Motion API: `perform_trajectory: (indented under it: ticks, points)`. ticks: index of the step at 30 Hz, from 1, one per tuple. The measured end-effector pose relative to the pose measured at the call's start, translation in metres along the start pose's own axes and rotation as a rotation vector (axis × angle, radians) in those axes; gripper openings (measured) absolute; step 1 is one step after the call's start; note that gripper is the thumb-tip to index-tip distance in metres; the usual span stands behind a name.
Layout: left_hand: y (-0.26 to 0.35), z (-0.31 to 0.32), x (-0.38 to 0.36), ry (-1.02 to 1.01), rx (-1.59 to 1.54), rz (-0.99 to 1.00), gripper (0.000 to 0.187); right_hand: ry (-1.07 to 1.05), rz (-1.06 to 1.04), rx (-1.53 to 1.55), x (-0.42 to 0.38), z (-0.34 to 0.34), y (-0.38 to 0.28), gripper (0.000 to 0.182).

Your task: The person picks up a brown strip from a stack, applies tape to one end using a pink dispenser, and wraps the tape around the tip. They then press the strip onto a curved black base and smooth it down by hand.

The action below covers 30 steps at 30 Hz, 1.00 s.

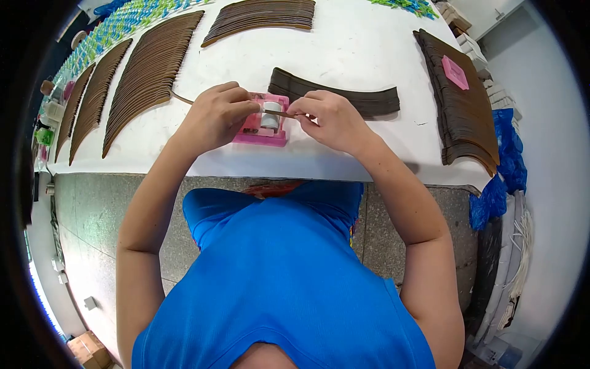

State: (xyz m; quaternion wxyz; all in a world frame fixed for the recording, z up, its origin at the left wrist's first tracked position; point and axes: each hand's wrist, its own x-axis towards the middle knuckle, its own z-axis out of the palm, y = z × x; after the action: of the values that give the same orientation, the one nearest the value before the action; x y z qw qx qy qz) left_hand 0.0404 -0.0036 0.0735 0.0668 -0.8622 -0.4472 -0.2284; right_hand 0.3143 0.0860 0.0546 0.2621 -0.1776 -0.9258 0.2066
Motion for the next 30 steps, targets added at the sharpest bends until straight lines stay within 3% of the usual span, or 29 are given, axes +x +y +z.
perform_trajectory:
  ticks: [7,9,15,22,30]
  points:
    - [0.002,0.006,0.002,-0.008,-0.010,-0.004,0.029,-0.019,0.088,-0.073,-0.055,-0.043,0.018,0.019]
    - [0.001,0.008,0.004,-0.010,-0.017,0.004,0.029,-0.010,0.256,-0.089,-0.079,-0.061,0.019,0.016]
    - [0.005,0.009,0.012,-0.029,-0.035,0.033,0.029,-0.015,0.469,-0.202,-0.134,-0.100,0.030,0.014]
    - [0.014,0.010,0.022,-0.074,0.015,0.014,0.024,0.020,0.447,-0.267,-0.140,-0.115,0.028,0.014]
    - [0.018,0.020,0.035,-0.002,-0.113,0.001,0.022,0.141,0.220,-0.539,-0.099,-0.179,0.009,0.015]
